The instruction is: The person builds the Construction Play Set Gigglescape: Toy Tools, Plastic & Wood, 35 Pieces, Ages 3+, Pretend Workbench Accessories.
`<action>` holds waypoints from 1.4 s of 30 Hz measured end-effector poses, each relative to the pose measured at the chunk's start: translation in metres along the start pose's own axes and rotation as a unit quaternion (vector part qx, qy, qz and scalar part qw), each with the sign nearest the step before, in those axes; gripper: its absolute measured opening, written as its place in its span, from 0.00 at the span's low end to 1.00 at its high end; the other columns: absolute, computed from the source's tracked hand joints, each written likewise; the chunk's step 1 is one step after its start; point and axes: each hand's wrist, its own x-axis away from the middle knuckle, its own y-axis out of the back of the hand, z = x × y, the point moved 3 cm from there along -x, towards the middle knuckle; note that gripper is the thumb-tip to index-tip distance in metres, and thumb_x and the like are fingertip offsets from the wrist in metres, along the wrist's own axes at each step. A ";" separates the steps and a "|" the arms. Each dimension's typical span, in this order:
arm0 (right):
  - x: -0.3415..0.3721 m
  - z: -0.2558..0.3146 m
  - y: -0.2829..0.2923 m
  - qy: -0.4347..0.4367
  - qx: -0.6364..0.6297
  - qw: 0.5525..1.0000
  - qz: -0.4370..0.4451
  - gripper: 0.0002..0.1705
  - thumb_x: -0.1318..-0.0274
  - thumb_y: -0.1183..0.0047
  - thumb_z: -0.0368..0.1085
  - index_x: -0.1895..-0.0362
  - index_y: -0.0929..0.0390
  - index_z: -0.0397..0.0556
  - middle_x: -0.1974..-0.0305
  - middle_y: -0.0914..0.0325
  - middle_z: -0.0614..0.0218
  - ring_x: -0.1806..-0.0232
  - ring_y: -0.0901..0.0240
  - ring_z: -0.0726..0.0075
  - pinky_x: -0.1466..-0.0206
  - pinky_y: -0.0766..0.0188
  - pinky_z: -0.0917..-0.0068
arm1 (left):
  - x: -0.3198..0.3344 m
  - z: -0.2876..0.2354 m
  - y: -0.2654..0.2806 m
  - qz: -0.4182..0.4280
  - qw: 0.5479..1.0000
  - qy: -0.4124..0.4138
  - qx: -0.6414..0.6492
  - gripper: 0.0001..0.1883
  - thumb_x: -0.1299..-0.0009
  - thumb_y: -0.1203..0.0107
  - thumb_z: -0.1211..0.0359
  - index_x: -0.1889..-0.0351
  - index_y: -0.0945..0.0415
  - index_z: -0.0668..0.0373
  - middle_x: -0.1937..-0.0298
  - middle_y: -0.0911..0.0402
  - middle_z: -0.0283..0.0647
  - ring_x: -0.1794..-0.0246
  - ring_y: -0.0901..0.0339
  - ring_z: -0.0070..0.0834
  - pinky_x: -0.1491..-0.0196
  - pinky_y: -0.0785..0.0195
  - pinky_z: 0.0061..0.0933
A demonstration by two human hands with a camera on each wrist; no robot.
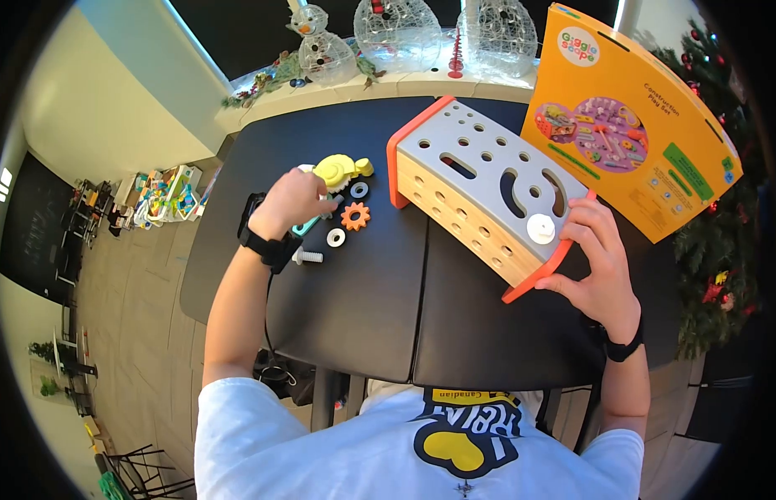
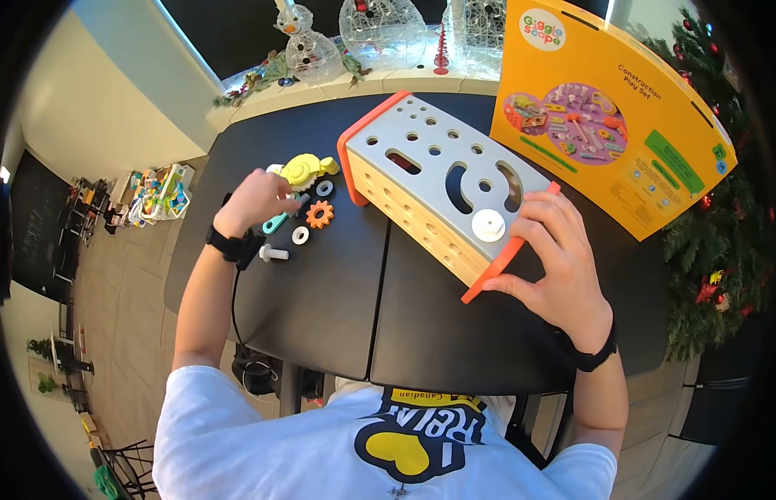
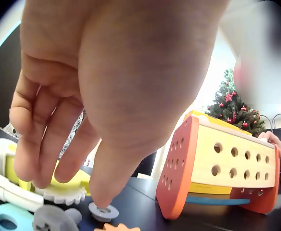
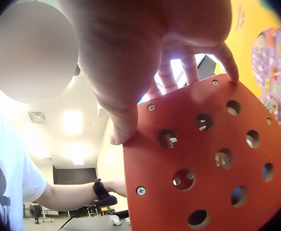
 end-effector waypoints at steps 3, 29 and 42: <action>0.000 0.000 0.002 0.001 -0.011 1.000 0.003 0.37 0.64 0.21 0.57 0.54 0.22 0.47 0.48 0.25 0.58 0.37 0.29 0.43 0.31 0.33 0.46 | 0.001 0.006 -0.022 0.000 1.000 -0.023 -0.015 0.16 0.42 0.27 0.60 0.61 0.12 0.62 0.65 0.12 0.50 0.60 0.14 0.46 0.53 0.20 0.41; 0.005 0.010 -0.003 -0.022 -0.033 0.999 0.004 0.38 0.62 0.19 0.48 0.47 0.23 0.47 0.44 0.28 0.56 0.39 0.31 0.41 0.36 0.29 0.52 | 0.067 -0.186 0.008 -0.211 0.887 -0.303 0.276 0.15 0.39 0.24 0.68 0.58 0.14 0.64 0.58 0.17 0.40 0.68 0.17 0.31 0.65 0.21 0.28; 0.004 0.012 -0.001 -0.018 -0.032 0.999 0.011 0.38 0.60 0.20 0.44 0.46 0.25 0.47 0.42 0.29 0.56 0.35 0.32 0.41 0.33 0.30 0.51 | 0.050 -0.195 -0.003 -0.318 0.883 -0.272 0.213 0.24 0.45 0.21 0.53 0.72 0.23 0.60 0.71 0.22 0.37 0.76 0.21 0.29 0.72 0.27 0.30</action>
